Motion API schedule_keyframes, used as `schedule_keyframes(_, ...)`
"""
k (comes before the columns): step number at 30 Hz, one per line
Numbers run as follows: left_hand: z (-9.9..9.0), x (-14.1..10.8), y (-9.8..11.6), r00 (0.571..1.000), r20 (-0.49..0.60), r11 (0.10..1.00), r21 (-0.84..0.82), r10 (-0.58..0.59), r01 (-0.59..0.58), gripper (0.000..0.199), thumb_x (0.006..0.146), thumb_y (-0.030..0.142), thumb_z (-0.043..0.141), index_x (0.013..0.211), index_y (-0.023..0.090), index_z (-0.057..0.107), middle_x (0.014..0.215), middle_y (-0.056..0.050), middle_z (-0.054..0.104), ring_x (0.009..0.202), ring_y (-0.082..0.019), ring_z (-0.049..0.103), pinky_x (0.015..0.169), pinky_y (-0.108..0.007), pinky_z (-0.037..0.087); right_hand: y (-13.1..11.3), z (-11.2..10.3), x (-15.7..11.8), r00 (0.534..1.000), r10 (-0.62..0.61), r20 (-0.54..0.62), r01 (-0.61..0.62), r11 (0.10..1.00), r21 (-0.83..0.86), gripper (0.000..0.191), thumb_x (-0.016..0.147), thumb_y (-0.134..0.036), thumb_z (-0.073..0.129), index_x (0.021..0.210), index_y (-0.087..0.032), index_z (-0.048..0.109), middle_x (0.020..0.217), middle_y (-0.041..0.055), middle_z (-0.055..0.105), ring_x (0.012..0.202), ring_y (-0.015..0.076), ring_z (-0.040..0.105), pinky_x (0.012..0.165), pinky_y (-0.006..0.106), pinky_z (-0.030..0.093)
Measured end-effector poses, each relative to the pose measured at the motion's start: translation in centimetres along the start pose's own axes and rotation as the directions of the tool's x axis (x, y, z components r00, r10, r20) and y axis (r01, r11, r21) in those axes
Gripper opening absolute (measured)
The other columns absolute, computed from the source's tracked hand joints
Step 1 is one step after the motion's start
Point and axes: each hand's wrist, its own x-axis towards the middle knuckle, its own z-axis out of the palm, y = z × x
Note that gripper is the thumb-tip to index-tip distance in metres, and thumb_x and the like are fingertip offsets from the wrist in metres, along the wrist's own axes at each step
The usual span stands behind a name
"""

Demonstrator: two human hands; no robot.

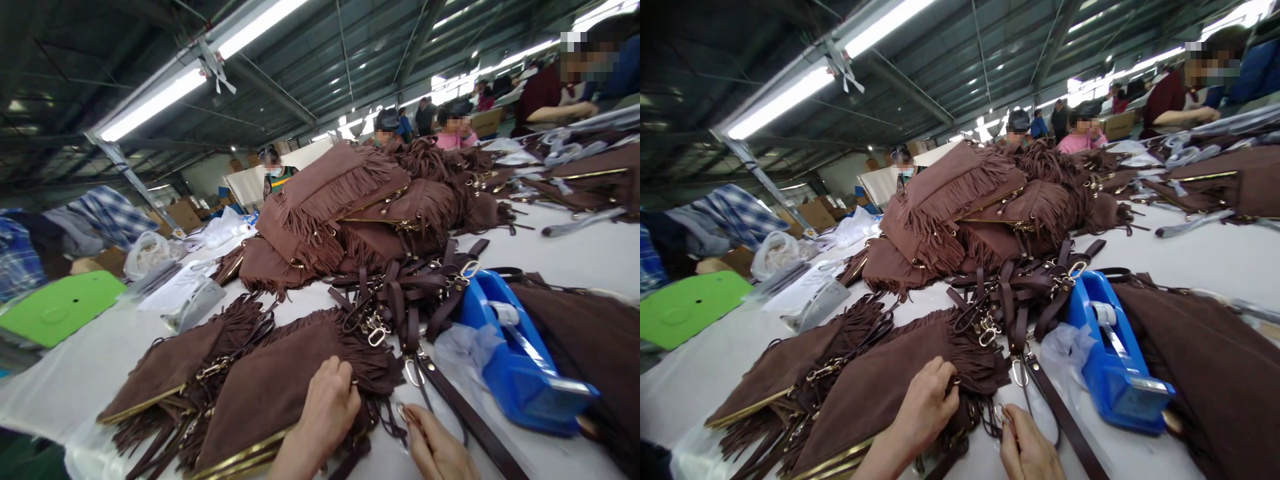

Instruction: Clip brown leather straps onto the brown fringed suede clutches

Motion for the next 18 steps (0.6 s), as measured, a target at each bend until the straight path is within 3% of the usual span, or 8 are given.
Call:
schedule_keyframes(7, 3.0, -1.2, -1.0, 0.975, -0.222, 0.975, -0.216, 0.001, -0.050, 0.016, 0.078, 0.008, 0.048, 0.074, 0.018, 0.059, 0.075, -0.002, 0.059, 0.074, -0.016, 0.056, 0.068, -0.027, 0.043, -2.8, 1.8, 3.0, 0.978, -0.200, -0.065, 0.181, 0.957, -0.226, 0.020, 0.090, -0.020, 0.028, 0.100, -0.019, 0.044, 0.076, 0.0025, 0.060, 0.066, 0.0149, 0.063, 0.057, 0.025, 0.052)
schedule_keyframes(12, 3.1, -1.0, -1.7, 0.959, -0.280, 0.946, -0.298, 0.038, -0.124, 0.015, 0.079, 0.009, 0.050, 0.074, 0.017, 0.062, 0.071, -0.002, 0.059, 0.070, -0.016, 0.056, 0.063, -0.025, 0.042, -4.0, 3.8, 5.5, 0.955, -0.281, -0.095, 0.237, 0.916, -0.322, 0.022, 0.091, -0.021, 0.023, 0.093, -0.018, 0.044, 0.069, 0.0025, 0.054, 0.055, 0.0171, 0.060, 0.046, 0.028, 0.049)
schedule_keyframes(18, 3.5, -1.0, -1.9, 0.951, -0.307, 0.931, -0.331, 0.050, -0.155, 0.015, 0.081, 0.011, 0.048, 0.075, 0.015, 0.062, 0.072, -0.004, 0.059, 0.070, -0.017, 0.054, 0.064, -0.027, 0.042, -3.7, 5.0, 6.1, 0.950, -0.307, -0.053, 0.267, 0.890, -0.369, 0.023, 0.091, -0.021, 0.022, 0.096, -0.015, 0.045, 0.070, 0.0032, 0.051, 0.052, 0.0186, 0.059, 0.044, 0.029, 0.048)
